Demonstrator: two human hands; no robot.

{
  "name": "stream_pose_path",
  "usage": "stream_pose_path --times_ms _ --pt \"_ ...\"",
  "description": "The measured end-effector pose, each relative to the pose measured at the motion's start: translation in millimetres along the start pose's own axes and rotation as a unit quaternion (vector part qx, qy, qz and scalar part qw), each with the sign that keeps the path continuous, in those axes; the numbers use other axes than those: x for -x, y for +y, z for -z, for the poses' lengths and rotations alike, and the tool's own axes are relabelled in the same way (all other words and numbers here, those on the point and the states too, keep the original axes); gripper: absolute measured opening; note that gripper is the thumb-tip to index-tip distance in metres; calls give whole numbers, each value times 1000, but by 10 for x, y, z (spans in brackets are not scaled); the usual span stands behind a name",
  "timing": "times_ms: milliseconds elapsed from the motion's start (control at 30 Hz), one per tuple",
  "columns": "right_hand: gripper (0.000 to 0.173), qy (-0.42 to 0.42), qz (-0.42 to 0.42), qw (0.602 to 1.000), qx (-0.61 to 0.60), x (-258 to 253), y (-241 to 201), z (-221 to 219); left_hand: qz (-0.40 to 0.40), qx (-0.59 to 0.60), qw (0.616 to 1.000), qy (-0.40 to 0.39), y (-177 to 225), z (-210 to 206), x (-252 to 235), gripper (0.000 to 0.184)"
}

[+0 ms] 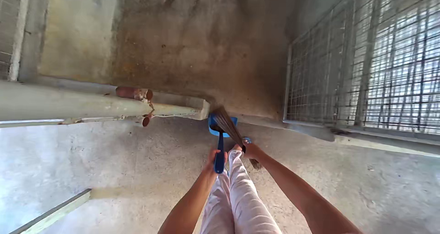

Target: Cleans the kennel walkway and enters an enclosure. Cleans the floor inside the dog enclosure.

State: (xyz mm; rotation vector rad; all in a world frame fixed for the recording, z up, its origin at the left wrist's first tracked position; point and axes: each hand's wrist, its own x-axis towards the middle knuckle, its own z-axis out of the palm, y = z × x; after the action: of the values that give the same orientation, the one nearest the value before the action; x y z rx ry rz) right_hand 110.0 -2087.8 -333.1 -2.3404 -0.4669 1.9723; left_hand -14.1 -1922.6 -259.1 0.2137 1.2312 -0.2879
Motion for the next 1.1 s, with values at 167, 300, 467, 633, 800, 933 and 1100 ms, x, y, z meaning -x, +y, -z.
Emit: stream_pose_path --times_ms 167,300,467,633,800,933,1100 --pt "91 40 -50 989 -130 595 476 131 26 -24 999 15 -130 633 207 38" --pt "90 136 -95 952 -256 290 620 159 47 -44 998 16 -98 844 309 38" --pt "96 86 -77 964 -238 -235 95 -507 32 -28 997 67 1 897 6 28" --pt "99 -24 -56 994 -91 94 -198 -911 34 11 999 23 134 838 -258 30" --pt "92 15 -59 996 -58 529 -104 -391 38 38 998 24 203 794 -283 29" --pt "89 67 -78 992 -71 170 -273 -55 34 28 999 21 188 828 -259 32" --pt "93 -15 -45 999 -9 -134 -399 -674 24 47 998 45 239 704 -271 29"
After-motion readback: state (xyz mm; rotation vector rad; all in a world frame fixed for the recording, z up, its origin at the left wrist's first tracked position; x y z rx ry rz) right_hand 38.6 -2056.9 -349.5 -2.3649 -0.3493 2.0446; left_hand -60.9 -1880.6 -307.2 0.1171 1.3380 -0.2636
